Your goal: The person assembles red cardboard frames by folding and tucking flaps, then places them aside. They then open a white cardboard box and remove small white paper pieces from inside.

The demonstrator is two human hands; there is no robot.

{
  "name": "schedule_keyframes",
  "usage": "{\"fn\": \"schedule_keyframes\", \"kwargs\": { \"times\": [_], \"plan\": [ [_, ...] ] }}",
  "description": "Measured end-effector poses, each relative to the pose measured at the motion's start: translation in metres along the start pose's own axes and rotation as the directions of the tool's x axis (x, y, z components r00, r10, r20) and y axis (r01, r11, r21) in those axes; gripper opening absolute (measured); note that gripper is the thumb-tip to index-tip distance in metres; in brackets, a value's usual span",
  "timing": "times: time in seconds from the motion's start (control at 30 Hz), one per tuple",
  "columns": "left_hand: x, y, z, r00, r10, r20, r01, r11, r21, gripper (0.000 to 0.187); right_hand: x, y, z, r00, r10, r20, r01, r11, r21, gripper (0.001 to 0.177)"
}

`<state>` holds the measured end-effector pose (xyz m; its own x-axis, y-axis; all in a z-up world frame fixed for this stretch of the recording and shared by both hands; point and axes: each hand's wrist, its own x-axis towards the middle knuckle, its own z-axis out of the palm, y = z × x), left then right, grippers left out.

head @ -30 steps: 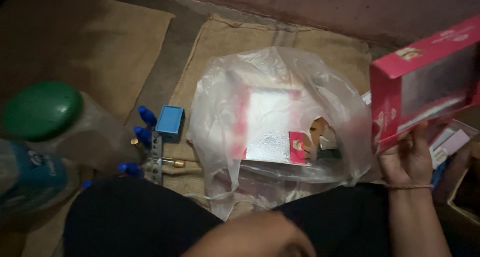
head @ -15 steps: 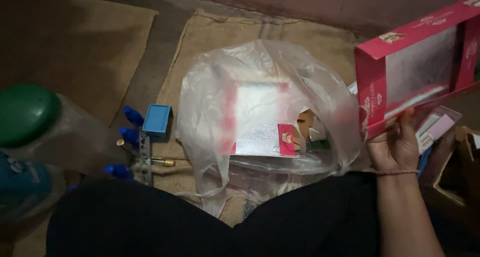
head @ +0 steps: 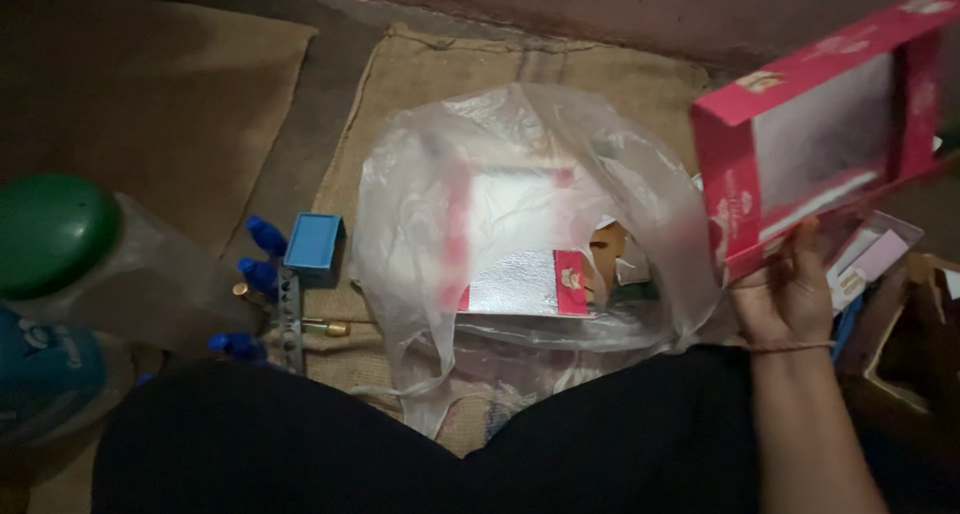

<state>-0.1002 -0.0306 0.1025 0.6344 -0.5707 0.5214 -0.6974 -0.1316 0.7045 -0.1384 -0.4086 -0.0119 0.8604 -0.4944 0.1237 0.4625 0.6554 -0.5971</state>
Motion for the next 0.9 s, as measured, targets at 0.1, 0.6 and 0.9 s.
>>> {"fn": "schedule_keyframes", "kwargs": {
  "times": [0.1, 0.6, 0.9],
  "plan": [
    [0.000, 0.001, 0.001, 0.993, 0.116, 0.001, -0.116, 0.990, 0.084, 0.010, 0.000, 0.002, 0.007, 0.998, 0.034, 0.053, -0.028, 0.993, -0.116, 0.046],
    [0.004, -0.050, 0.002, 0.907, -0.272, -0.322, 0.230, 0.960, -0.163, 0.010, -0.007, 0.025, 0.008, 0.946, 0.323, 0.013, -0.266, 0.804, -0.532, 0.044],
    [-0.010, -0.111, 0.032, 0.827, -0.560, -0.039, 0.389, 0.621, -0.680, 0.060, -0.010, 0.049, 0.037, 0.884, 0.466, 0.038, -0.310, 0.645, -0.698, 0.037]
  ]
}}
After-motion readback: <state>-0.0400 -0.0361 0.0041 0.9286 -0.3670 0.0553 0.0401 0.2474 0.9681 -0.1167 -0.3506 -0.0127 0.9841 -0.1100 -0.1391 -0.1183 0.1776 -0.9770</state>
